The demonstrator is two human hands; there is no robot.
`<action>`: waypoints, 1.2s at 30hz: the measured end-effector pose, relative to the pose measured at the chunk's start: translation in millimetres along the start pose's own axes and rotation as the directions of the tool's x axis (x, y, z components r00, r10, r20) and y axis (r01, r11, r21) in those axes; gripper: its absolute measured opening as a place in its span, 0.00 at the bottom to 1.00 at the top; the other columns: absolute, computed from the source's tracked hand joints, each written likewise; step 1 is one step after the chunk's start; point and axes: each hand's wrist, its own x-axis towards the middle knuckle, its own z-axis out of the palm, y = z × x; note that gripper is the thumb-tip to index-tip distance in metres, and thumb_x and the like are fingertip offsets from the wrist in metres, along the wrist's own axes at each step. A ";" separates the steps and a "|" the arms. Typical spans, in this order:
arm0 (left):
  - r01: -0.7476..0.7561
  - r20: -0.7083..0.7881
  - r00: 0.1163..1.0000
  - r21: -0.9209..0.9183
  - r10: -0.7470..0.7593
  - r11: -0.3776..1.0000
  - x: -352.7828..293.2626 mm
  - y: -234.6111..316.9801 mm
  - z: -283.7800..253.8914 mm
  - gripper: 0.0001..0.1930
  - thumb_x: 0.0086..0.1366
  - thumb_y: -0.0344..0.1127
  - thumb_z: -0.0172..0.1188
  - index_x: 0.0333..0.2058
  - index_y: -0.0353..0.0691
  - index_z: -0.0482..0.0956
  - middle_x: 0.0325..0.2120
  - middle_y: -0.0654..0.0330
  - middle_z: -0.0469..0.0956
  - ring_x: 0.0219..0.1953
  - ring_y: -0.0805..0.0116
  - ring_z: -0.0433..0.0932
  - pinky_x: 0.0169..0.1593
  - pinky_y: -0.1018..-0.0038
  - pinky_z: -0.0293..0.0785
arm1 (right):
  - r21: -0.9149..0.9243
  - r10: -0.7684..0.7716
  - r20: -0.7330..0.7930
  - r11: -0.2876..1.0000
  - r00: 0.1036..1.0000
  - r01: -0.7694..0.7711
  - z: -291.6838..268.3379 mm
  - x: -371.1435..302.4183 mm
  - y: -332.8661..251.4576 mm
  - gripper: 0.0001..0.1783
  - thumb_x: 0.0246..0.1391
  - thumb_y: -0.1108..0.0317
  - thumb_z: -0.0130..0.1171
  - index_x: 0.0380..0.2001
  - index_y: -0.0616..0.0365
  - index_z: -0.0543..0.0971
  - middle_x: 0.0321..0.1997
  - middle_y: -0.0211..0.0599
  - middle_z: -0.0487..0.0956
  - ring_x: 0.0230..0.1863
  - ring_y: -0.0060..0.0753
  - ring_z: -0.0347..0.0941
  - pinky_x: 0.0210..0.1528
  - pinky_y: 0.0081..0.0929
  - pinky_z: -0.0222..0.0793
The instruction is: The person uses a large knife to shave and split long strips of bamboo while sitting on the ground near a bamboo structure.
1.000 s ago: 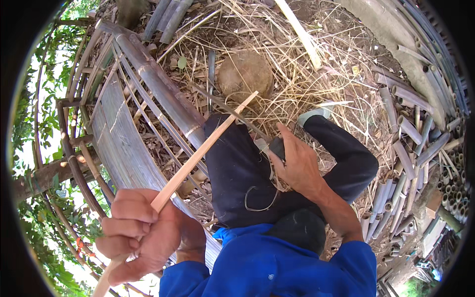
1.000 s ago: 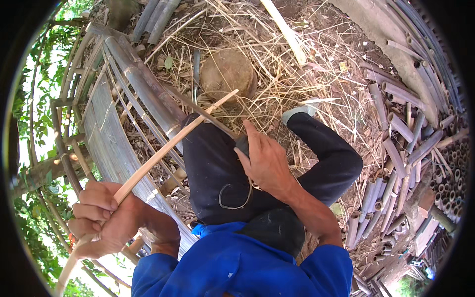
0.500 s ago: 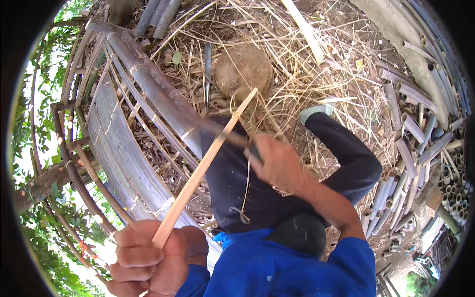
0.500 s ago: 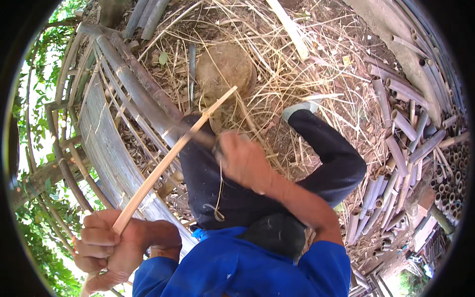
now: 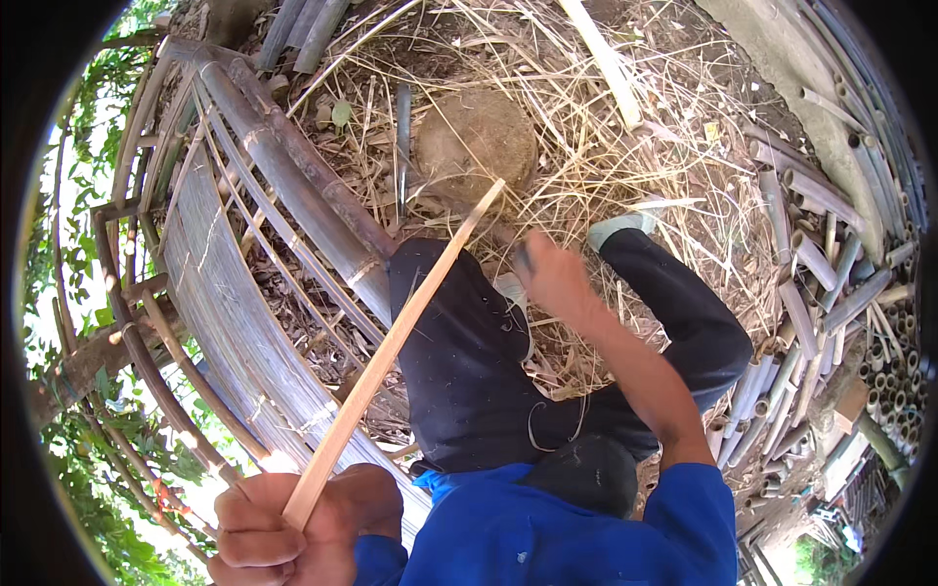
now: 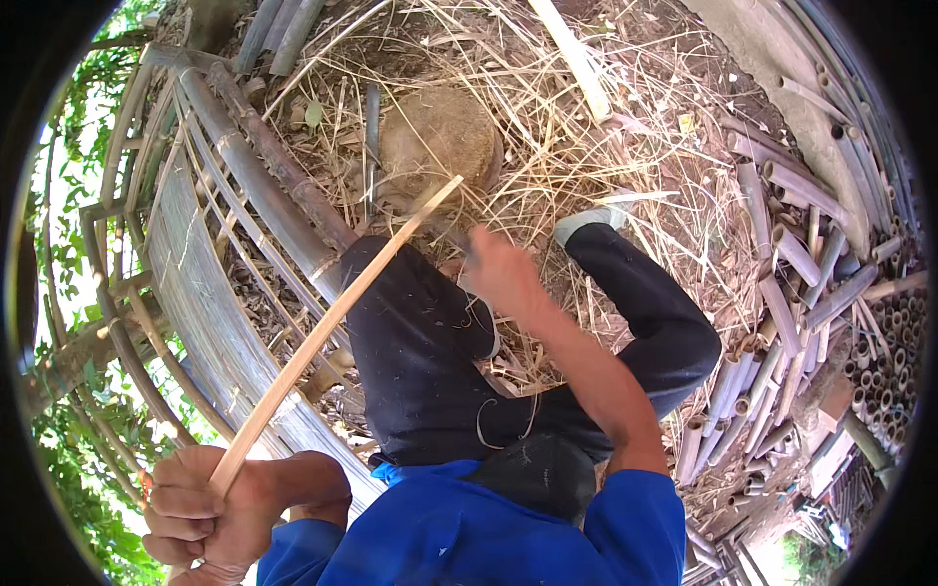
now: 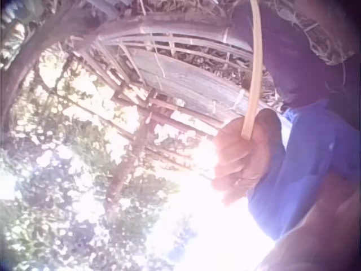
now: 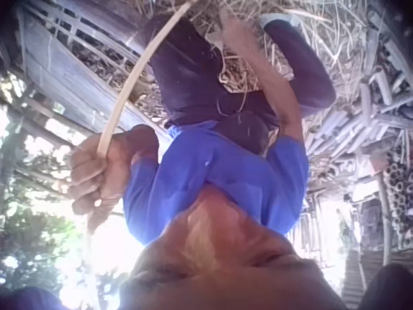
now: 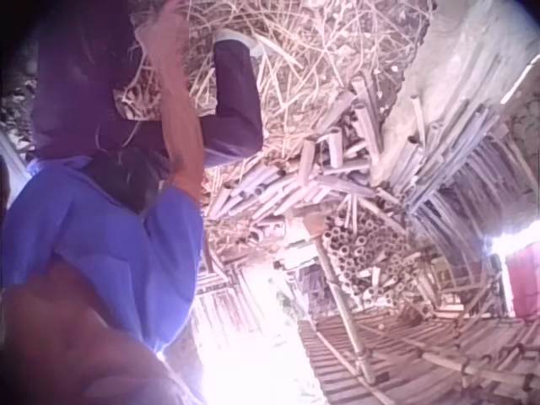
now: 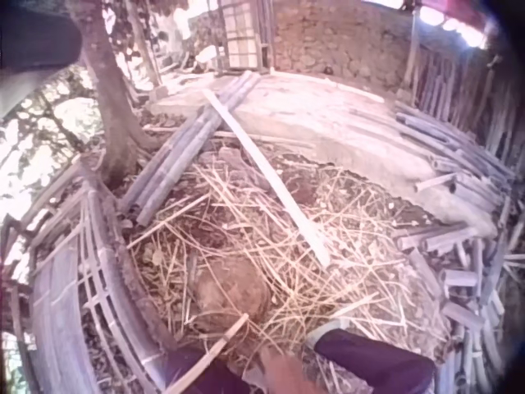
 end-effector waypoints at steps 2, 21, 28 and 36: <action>0.044 0.029 0.999 -0.112 -0.041 0.993 5.9 -5.4 2.7 0.24 0.65 0.48 0.59 0.17 0.54 0.55 0.12 0.74 0.55 0.13 0.81 0.57 0.23 0.81 0.49 | -0.060 0.106 0.007 0.993 0.994 -0.106 5.5 -0.1 47.3 0.16 0.59 0.63 0.63 0.43 0.61 0.72 0.30 0.49 0.82 0.31 0.59 0.81 0.33 0.51 0.76; -0.053 0.312 0.936 -0.339 0.166 0.939 6.6 -21.4 5.7 0.26 0.79 0.54 0.45 0.21 0.49 0.59 0.12 0.76 0.53 0.10 0.86 0.57 0.16 0.82 0.44 | 0.061 -0.228 -0.053 0.971 0.972 0.231 -43.2 -14.3 -71.0 0.18 0.56 0.63 0.70 0.41 0.62 0.74 0.27 0.46 0.77 0.25 0.48 0.80 0.25 0.38 0.76; 0.020 0.273 0.954 -0.468 0.124 0.883 9.4 -19.9 -16.6 0.23 0.64 0.44 0.59 0.16 0.55 0.55 0.12 0.75 0.55 0.13 0.81 0.57 0.24 0.82 0.50 | -0.056 -0.189 -0.060 0.981 0.980 0.186 -14.8 10.6 -21.1 0.18 0.57 0.60 0.66 0.39 0.60 0.71 0.29 0.47 0.79 0.29 0.51 0.81 0.26 0.42 0.78; -0.130 0.171 0.966 -0.326 0.194 0.936 13.5 -18.3 2.2 0.25 0.78 0.55 0.47 0.23 0.49 0.61 0.12 0.77 0.52 0.11 0.86 0.53 0.17 0.84 0.44 | -0.048 -0.074 0.031 0.996 0.997 0.075 27.3 11.6 31.4 0.18 0.59 0.60 0.64 0.43 0.59 0.69 0.31 0.50 0.80 0.33 0.58 0.81 0.31 0.50 0.77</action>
